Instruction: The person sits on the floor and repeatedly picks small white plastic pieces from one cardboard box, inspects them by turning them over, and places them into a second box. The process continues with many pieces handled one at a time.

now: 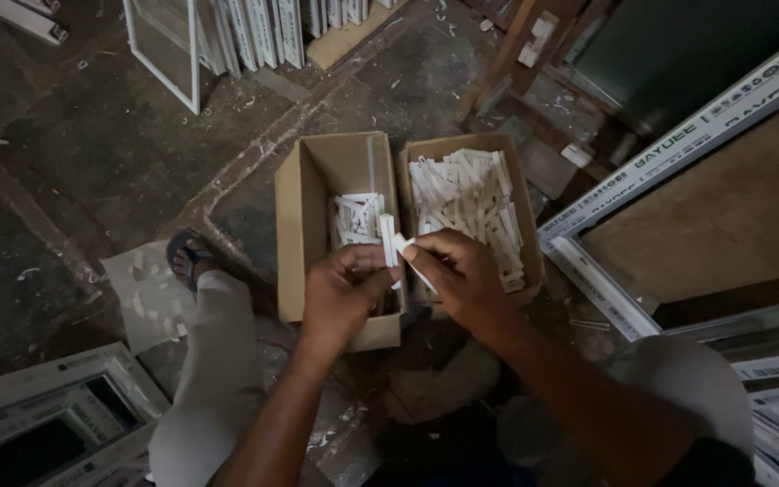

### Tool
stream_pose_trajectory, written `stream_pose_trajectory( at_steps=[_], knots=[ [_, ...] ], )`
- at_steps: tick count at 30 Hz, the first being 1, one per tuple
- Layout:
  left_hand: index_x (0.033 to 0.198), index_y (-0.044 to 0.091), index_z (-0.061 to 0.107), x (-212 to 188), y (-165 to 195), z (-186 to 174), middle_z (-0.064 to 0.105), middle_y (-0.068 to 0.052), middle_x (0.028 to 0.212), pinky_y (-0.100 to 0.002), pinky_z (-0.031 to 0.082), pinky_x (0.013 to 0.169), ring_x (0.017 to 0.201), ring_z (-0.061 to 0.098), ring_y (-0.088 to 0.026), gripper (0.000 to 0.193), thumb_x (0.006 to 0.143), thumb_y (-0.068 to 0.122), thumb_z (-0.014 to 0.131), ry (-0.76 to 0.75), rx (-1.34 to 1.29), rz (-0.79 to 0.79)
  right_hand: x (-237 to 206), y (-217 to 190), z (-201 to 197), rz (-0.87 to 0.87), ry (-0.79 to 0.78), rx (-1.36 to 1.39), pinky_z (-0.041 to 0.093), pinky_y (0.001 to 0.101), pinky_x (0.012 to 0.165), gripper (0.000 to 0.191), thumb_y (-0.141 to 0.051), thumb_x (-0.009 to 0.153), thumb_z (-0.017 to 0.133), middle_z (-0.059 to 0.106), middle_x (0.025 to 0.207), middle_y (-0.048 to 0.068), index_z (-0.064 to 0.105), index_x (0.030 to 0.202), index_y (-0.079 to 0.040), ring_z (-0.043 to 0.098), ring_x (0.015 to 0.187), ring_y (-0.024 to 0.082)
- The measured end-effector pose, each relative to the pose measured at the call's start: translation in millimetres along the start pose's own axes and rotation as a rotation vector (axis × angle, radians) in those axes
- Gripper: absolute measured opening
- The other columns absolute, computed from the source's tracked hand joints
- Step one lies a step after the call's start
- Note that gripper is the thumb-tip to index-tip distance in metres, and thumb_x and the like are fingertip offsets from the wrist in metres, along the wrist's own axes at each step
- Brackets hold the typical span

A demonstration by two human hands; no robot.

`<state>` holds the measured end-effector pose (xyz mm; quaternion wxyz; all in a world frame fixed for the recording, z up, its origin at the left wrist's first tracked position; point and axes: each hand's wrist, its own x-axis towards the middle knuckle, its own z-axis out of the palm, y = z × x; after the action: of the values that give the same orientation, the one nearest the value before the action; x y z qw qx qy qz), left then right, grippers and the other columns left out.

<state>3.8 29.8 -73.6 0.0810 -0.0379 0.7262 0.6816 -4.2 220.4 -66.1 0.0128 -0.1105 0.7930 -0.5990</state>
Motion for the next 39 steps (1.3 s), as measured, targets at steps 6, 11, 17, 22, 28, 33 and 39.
stream_pose_trajectory(
  at_steps=[6,11,17,22,28,33,39],
  knots=[
    [0.106,0.003,0.076,0.1,-3.9,2.5,0.081,-0.006,0.096,-0.027,0.053,0.063,0.076,0.071,-0.011,0.024,0.082,0.003,0.082,0.003,0.009,-0.082,3.5,-2.8,1.1,0.046,0.050,0.025,0.053,0.0262,0.060,0.018,-0.019,0.097,0.071,0.074,0.078,0.005,0.077,0.098,-0.002,0.068,0.067,0.010],
    [0.105,0.002,0.077,-1.0,-5.1,3.0,0.082,-0.006,0.098,-0.023,0.059,0.076,0.087,0.075,-0.009,0.023,0.082,0.003,0.083,0.003,0.052,0.074,2.2,-3.9,0.7,0.027,0.085,0.012,0.050,0.0263,0.058,0.018,-0.018,0.096,0.073,0.073,0.078,0.006,0.078,0.099,-0.001,0.065,0.067,0.009],
    [0.106,0.003,0.078,-5.1,-4.6,8.6,0.081,-0.005,0.091,-0.024,0.061,0.068,0.078,0.075,-0.007,0.025,0.082,0.005,0.083,0.035,0.092,0.076,0.8,-0.7,-1.0,-0.005,0.082,-0.034,0.051,0.0250,0.058,0.017,-0.018,0.094,0.075,0.074,0.080,0.005,0.078,0.096,-0.002,0.066,0.067,0.008],
    [0.112,0.006,0.078,-9.2,0.9,10.0,0.081,-0.006,0.086,-0.024,0.060,0.063,0.068,0.074,-0.009,0.031,0.081,0.010,0.085,0.006,0.241,0.165,3.0,5.0,-0.5,0.070,0.116,-0.043,0.047,0.0252,0.052,0.016,-0.019,0.092,0.077,0.072,0.069,0.004,0.078,0.092,-0.003,0.062,0.056,0.008],
    [0.117,0.007,0.077,-13.3,3.9,14.9,0.079,-0.007,0.087,-0.026,0.059,0.064,0.070,0.075,-0.011,0.039,0.079,0.011,0.086,0.017,0.321,0.209,4.6,4.7,-6.9,0.157,0.087,0.028,0.052,0.0250,0.053,0.019,-0.020,0.090,0.078,0.074,0.069,0.005,0.078,0.090,-0.001,0.067,0.059,0.008],
    [0.117,0.008,0.078,-16.3,3.8,10.8,0.074,-0.007,0.082,-0.027,0.058,0.064,0.070,0.073,-0.011,0.039,0.079,0.008,0.087,0.011,0.305,0.302,6.6,0.5,-11.5,0.264,0.008,0.107,0.058,0.0257,0.055,0.021,-0.020,0.090,0.076,0.076,0.071,0.006,0.078,0.089,0.001,0.071,0.060,0.010],
    [0.123,0.005,0.075,-17.5,2.5,9.8,0.071,-0.006,0.085,-0.027,0.058,0.065,0.073,0.071,-0.011,0.042,0.082,0.005,0.085,-0.051,0.208,0.319,3.5,-2.5,-12.7,0.172,0.066,0.136,0.051,0.0239,0.056,0.025,-0.022,0.091,0.078,0.073,0.072,0.007,0.079,0.093,0.002,0.064,0.063,0.008]
  ],
)
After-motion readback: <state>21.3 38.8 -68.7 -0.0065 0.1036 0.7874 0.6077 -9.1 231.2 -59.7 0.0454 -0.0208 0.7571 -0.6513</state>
